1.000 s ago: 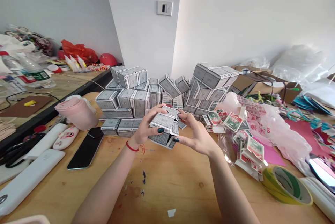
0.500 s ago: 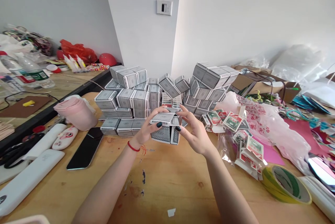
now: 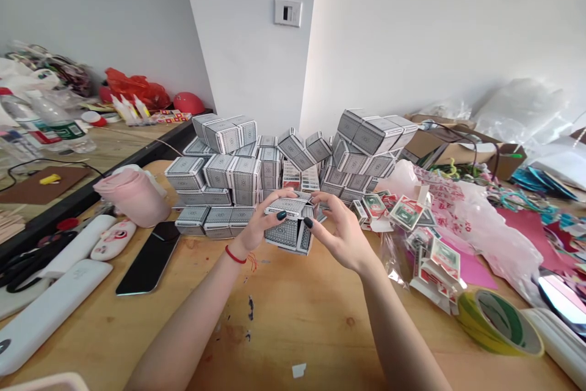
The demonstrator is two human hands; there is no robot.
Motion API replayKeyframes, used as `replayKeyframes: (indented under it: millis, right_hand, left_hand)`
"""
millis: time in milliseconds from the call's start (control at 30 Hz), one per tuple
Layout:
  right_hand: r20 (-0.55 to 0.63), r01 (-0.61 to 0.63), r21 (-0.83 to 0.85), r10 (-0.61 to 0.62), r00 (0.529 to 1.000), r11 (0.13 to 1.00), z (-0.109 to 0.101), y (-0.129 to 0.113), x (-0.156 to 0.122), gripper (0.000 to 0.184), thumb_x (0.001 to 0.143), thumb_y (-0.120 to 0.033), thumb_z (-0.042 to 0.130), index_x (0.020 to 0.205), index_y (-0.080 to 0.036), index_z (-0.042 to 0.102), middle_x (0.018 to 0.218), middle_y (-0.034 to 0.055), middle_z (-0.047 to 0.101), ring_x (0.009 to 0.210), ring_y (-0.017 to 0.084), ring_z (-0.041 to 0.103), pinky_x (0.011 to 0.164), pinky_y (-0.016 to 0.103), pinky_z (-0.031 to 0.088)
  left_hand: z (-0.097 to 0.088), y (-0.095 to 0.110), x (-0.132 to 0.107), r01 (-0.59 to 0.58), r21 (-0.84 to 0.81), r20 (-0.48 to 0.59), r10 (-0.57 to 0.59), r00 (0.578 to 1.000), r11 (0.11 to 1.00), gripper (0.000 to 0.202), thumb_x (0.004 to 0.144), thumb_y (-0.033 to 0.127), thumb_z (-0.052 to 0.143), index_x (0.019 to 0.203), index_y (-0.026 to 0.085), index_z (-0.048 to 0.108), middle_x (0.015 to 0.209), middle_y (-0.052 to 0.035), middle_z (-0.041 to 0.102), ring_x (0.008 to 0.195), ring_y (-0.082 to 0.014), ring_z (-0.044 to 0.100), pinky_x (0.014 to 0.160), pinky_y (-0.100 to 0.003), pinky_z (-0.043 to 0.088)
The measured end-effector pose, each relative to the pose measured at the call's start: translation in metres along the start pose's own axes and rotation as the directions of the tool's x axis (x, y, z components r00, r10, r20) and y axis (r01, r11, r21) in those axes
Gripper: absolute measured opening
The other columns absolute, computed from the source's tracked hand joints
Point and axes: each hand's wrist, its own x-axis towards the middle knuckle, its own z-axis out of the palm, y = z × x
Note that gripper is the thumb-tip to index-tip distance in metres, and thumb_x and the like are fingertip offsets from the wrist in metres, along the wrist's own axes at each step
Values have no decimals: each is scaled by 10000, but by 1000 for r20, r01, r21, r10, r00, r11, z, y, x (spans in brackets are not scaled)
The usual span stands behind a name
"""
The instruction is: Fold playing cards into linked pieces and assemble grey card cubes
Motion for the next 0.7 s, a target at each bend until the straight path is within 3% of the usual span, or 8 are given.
replayKeyframes:
  millis: [200,400,700]
  right_hand:
    - [26,86,-135,-84,996,987,-8,-4,-1,268,755,-359,615,974,-224,542,1175,97,541,1140,257,490,952,420,408]
    - [110,57,-157,-40,993,986,-8,-3,-1,280,739,-390,635,928,-207,539,1147,107,543,1097,252,517,932,414,420]
    - [116,-16,-107,28,993,994,-8,2,-2,331,694,-366,671,904,-215,464,1067,86,513,1039,229,512,874,376,448]
  left_hand:
    - [-3,4,0,-8,92,41,4,999,996,485,722,459,595,1130,197,561,1349,-87,439,1302,-318,305,1054,-428,260]
    - [-3,4,2,-18,247,49,6,999,969,503,666,476,655,1093,217,589,1342,-89,437,1314,-324,270,1080,-452,191]
    - [-2,5,2,-8,162,75,-4,997,987,513,672,489,636,1089,193,592,1335,-100,446,1308,-335,275,1070,-445,199]
